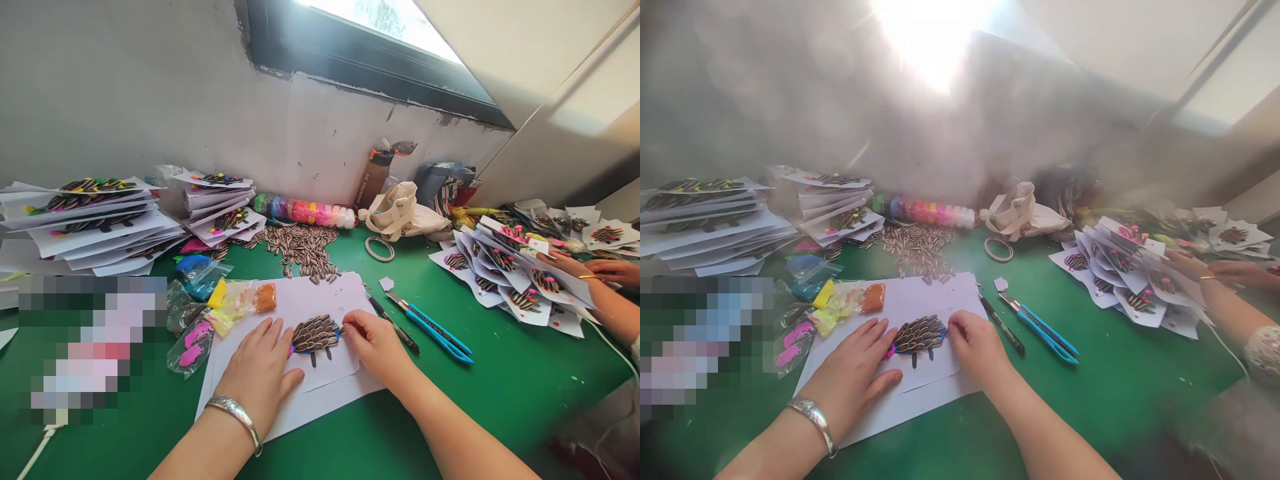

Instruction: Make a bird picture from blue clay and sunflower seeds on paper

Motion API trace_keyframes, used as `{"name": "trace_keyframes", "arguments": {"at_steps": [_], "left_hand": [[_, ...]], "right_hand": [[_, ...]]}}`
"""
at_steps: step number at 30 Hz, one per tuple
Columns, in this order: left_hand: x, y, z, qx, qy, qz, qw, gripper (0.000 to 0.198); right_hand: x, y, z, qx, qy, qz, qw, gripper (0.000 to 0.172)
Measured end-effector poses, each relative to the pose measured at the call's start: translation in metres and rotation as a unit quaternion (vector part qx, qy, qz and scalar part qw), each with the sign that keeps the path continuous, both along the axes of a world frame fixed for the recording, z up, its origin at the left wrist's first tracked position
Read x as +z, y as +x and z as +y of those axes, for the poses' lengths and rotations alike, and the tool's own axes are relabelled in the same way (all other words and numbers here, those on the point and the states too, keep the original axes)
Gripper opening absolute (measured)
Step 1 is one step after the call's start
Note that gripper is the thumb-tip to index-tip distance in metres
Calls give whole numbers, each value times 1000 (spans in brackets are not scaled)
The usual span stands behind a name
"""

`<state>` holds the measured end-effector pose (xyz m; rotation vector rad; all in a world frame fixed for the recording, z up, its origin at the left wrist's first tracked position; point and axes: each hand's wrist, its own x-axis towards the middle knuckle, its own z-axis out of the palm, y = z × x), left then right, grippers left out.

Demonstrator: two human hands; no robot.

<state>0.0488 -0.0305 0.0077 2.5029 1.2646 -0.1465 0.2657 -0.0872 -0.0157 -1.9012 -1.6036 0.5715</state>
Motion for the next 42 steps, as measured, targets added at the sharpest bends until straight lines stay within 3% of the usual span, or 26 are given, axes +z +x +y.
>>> {"name": "trace_keyframes", "arguments": {"at_steps": [14,24,35,42], "left_hand": [[-5,0,1,10,8,-20,1000,55],[-4,0,1,3,5,-12,1000,56],[-3,1,1,2,9,10,1000,56],[-1,1,0,-7,4,30,1000,57]], "right_hand": [[1,-9,-1,23,-33,-79,996,16],[2,1,-11,-9,-11,-22,1000,14],[-4,-8,-9,41,14,-206,978,21],[-9,-9,-10,68,33,-247,966,20]]}}
